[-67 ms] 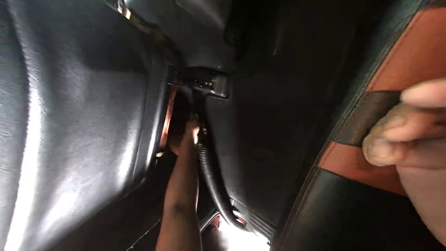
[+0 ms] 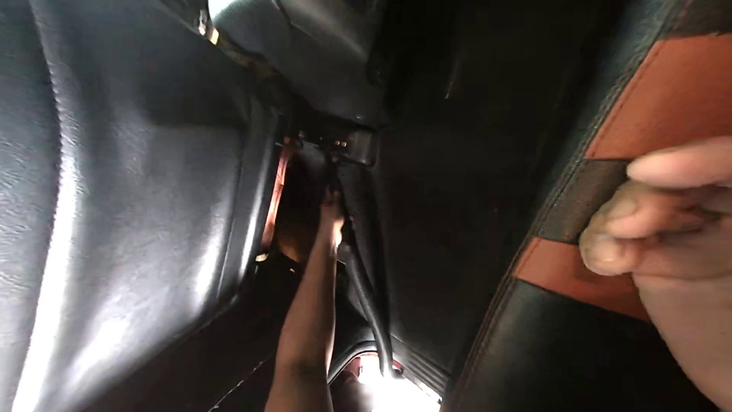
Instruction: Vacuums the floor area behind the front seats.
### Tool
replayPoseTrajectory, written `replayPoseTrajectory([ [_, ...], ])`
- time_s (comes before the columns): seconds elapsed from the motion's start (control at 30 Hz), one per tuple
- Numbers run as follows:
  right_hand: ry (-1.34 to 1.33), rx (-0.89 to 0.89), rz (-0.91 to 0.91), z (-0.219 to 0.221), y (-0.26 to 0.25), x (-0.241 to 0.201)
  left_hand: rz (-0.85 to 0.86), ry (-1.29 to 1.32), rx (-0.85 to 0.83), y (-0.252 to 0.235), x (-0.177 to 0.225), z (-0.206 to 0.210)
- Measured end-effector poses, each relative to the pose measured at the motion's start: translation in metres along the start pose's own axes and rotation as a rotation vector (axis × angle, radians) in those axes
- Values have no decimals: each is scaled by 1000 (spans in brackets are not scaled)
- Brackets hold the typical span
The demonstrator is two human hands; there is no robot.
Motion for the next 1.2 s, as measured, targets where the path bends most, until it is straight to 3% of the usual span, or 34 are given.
replayPoseTrajectory([
  [0.03,-9,1,2,1,0,-1,-200,-161,191,11,8,33],
  [0.07,-17,7,-2,3,-1,-2,-319,-225,271,23,16,57],
  [0.13,-21,24,-28,5,-2,-2,-397,-194,327,44,30,80],
  [0.27,-29,15,-66,7,-4,1,-220,-208,282,43,82,97],
  [0.37,-22,22,-75,8,-5,1,-188,-136,245,1,113,98],
  [0.47,-39,27,-72,10,-5,0,-83,-31,416,-81,112,78],
  [0.57,-55,24,-67,8,-4,1,14,98,544,-123,118,116],
  [0.67,-78,1,-57,7,-4,1,0,300,513,-115,122,147],
  [0.83,-77,9,-79,8,-3,1,-14,313,493,-135,121,115],
  [0.93,-57,13,-72,9,-2,2,46,358,555,-126,125,159],
  [1.03,-75,1,-73,8,-3,2,-34,543,405,-84,110,202],
  [1.1,-91,-1,-68,6,-3,1,-81,670,348,-80,102,200],
  [1.2,-94,8,-56,8,-2,-1,-20,646,500,-114,115,179],
])
Point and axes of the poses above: each hand's wrist, its own y-axis away from the middle knuckle, its own z-axis out of the palm, x = y × z, the point moved 2 cm from there along -y, towards the middle knuckle, and after that the axes turned 7 degrees about z, right-handed, at the moved point
